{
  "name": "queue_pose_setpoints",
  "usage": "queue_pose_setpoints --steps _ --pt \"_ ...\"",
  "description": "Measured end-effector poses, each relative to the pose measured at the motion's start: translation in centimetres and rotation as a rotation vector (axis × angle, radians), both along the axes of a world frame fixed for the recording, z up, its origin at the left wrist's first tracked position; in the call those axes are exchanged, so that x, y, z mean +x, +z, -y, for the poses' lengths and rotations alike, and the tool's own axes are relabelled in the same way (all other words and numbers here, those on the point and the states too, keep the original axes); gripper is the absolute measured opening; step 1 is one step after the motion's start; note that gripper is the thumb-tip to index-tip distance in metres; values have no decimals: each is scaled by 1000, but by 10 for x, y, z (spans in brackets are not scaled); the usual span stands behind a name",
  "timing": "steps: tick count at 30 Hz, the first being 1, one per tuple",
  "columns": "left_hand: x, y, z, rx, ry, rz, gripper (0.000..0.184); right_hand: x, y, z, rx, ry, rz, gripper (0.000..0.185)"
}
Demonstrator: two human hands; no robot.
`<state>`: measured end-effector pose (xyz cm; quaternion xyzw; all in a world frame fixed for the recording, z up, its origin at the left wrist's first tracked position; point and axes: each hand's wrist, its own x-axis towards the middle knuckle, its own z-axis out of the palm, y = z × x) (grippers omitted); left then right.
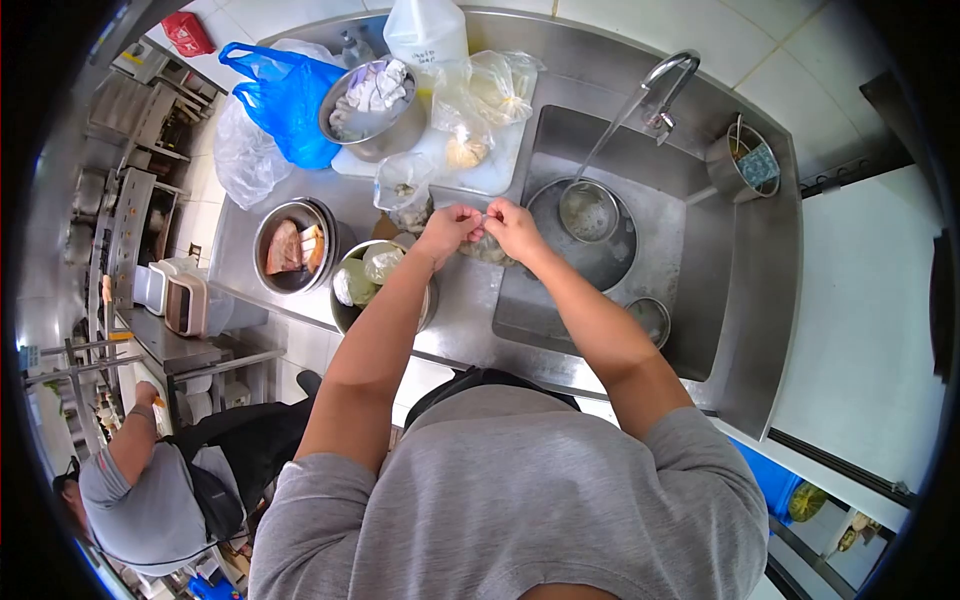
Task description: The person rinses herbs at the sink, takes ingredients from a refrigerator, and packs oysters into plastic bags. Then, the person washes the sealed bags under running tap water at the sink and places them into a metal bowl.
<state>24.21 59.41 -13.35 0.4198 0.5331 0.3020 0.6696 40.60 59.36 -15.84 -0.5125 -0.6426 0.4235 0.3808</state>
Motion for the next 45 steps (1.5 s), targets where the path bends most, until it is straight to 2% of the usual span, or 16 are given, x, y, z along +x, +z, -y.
queue_pose_setpoints --steps 6,12,16,18,22,25,33,37,40,41,44,45 --pt "4 -9 4 38 -57 -135 13 -5 -9 11 -12 -70 16 15" --pt "11 -10 12 66 8 -194 12 -15 -18 21 240 -170 74 15" --pt "14 -1 15 71 43 -207 13 -19 -21 23 245 -208 97 16" --pt "11 -3 13 36 76 -159 13 -18 -21 23 181 -207 49 15" --pt "11 2 11 -75 229 -27 15 -12 -10 22 260 -139 15 15" --pt "10 3 7 -102 192 58 15 -8 -6 21 245 -120 33 16" --pt "22 4 17 -44 304 10 14 -2 -4 16 189 -60 21 17" --pt "25 -1 20 6 296 16 15 -4 -11 15 264 -117 101 16" --pt "32 1 23 260 45 -363 16 -11 -16 8 302 -216 140 15" --pt "29 -14 17 217 75 -256 17 -10 -16 4 300 -209 143 15" --pt "23 7 4 5 390 64 17 -10 -5 0 268 -181 86 15" --pt "26 21 2 -35 430 55 18 -11 -2 1 251 -170 55 15"
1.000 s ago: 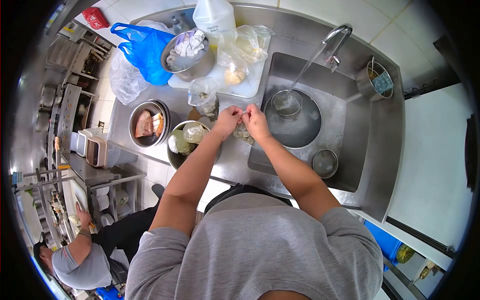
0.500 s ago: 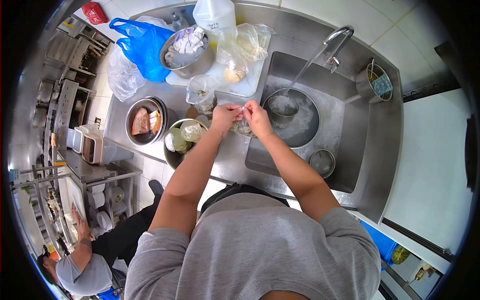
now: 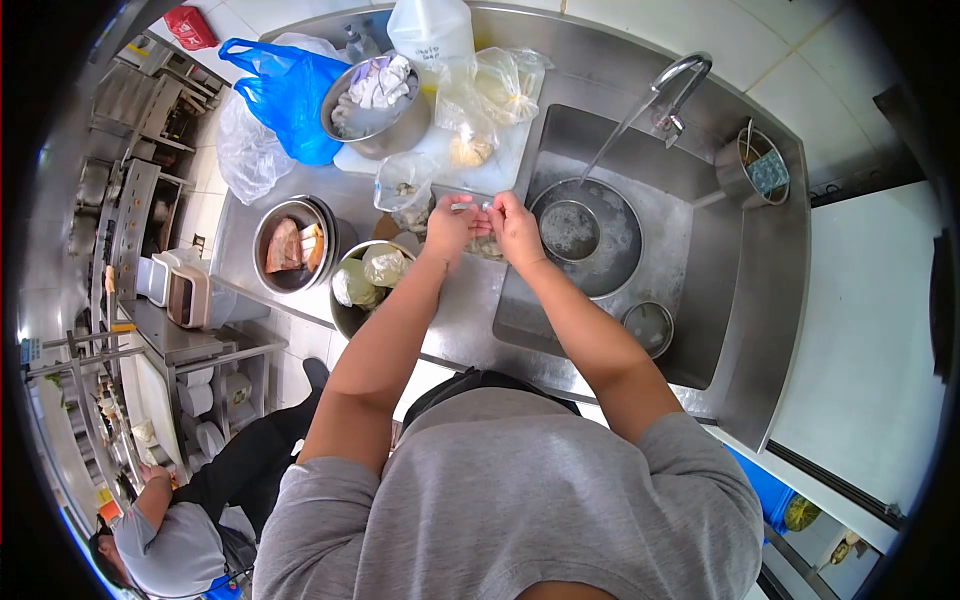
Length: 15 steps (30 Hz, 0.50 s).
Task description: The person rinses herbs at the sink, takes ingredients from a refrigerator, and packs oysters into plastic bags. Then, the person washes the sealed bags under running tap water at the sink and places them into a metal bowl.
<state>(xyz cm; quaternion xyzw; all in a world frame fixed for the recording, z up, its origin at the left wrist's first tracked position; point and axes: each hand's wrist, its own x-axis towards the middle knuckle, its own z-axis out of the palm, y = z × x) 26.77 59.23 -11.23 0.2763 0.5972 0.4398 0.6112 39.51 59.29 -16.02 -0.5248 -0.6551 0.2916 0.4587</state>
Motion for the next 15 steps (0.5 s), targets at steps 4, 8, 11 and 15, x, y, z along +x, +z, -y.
queue_pose_setpoints --steps 4,8,11,15 --pt "-13 -16 -11 -72 -154 5 16 -1 2 0 -56 56 -56 17" --pt "-21 -23 -17 -72 -267 -49 15 4 -7 -5 -41 133 -28 17" --pt "-25 -23 -24 -106 -328 -49 16 7 -10 -5 -50 154 -36 14" --pt "-31 -16 -34 -144 -483 -27 17 10 1 0 -223 178 -174 11"
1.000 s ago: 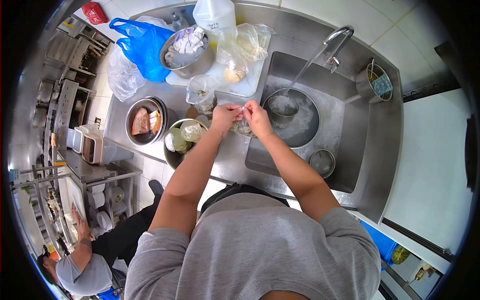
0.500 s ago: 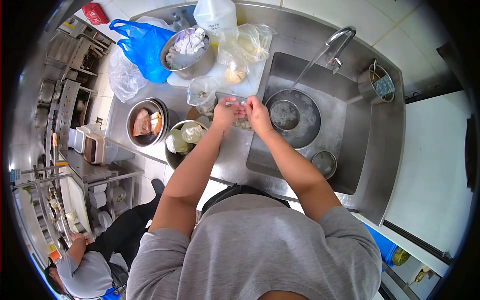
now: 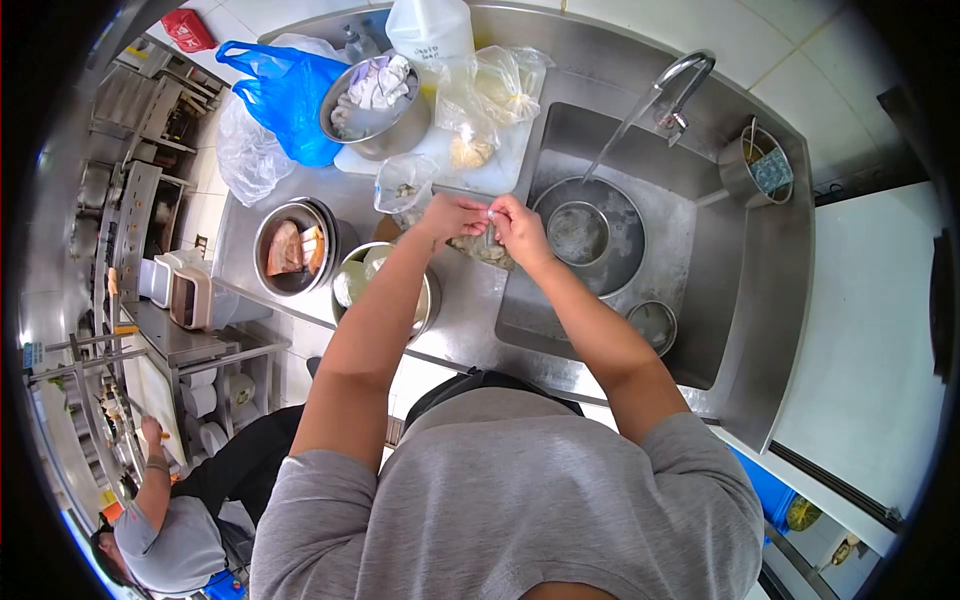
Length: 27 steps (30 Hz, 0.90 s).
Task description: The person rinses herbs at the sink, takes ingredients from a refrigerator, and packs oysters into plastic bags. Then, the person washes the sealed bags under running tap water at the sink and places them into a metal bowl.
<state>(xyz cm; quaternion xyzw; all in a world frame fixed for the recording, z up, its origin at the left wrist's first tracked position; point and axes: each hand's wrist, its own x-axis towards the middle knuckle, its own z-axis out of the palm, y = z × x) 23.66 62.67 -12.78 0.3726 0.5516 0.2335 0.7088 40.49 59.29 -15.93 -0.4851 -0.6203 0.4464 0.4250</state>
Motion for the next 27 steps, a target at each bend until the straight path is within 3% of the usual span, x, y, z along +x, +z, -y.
queue_pose_setpoints --steps 6,9,12,15,18,21,24,27 --pt "0 8 -2 156 -213 -278 14 -3 -8 -3 -168 70 -286 14" --pt "8 8 7 657 -386 -806 14 -5 -4 3 -122 101 -292 16" --pt "10 10 15 439 -251 -647 17 -14 6 13 -238 -104 -332 17" --pt "7 -3 23 115 99 -226 13 -18 8 15 -296 -108 -396 17" --pt "3 -7 26 8 257 7 9 -23 3 16 -249 -107 -383 16" --pt "2 -9 30 -57 360 165 8 -24 -2 13 -229 -80 -202 14" --pt "5 -8 35 -67 409 205 6 -24 -1 11 -15 -85 -43 13" --pt "2 -6 35 94 260 -65 6 -22 3 12 -16 -49 22 14"
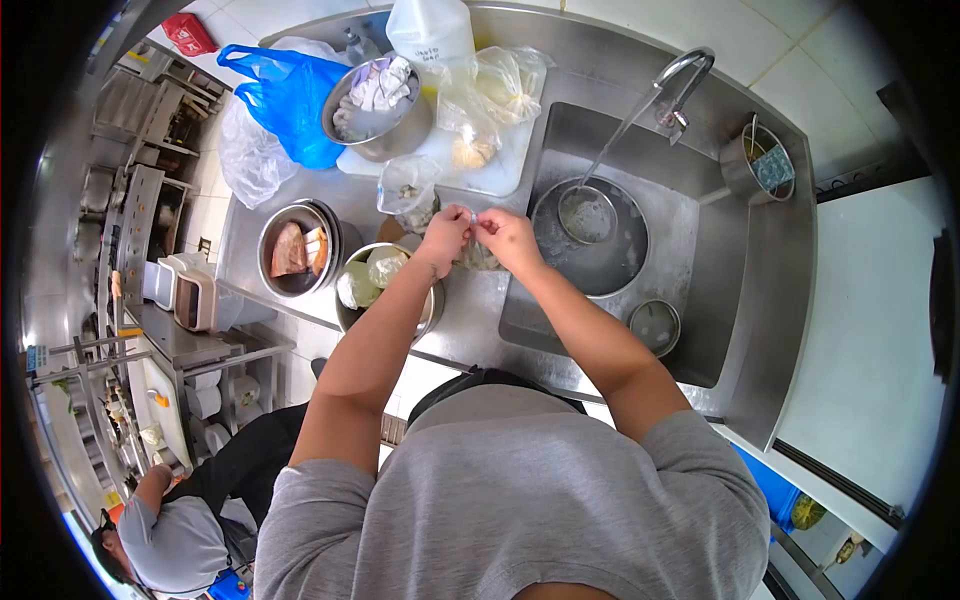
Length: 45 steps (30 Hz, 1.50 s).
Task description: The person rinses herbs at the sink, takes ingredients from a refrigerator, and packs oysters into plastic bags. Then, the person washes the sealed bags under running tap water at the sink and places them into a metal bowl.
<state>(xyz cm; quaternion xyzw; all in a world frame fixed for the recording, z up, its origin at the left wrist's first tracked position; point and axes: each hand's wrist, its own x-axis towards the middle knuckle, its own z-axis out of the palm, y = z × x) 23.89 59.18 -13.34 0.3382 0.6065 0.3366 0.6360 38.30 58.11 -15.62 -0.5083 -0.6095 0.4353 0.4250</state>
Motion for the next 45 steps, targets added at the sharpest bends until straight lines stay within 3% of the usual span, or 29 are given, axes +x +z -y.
queue_pose_setpoints --steps 3,6,9,12,16,21,24,27,30,33,37,40,45 --pt "9 2 5 599 -281 -755 7 1 0 3 141 9 114 16" --pt "9 21 5 732 -411 -835 9 -5 10 9 190 -124 134 14" --pt "-3 43 4 510 -372 -515 16 1 21 10 386 -127 170 9" --pt "-26 25 3 601 -323 -299 24 4 42 6 427 -12 293 7" --pt "-19 54 15 525 -339 -214 28 10 70 -2 487 92 438 10" --pt "-9 65 16 548 -153 -176 21 2 110 -6 496 148 326 7" --pt "-16 81 16 709 -223 -349 19 -6 123 -3 351 69 157 5" --pt "-17 79 14 1225 -221 -567 16 -15 139 4 279 -25 54 4" --pt "-26 95 18 1176 -327 -619 16 -13 143 8 331 -51 153 4" --pt "-51 111 55 906 -181 -590 14 -2 158 11 304 -95 114 5" --pt "-100 91 109 577 -668 -927 20 10 179 19 183 -151 -36 7" --pt "-97 75 121 565 -777 -1062 27 6 185 26 209 -165 20 7" --pt "-76 51 108 483 -644 -1053 23 6 179 33 137 -214 -24 8"
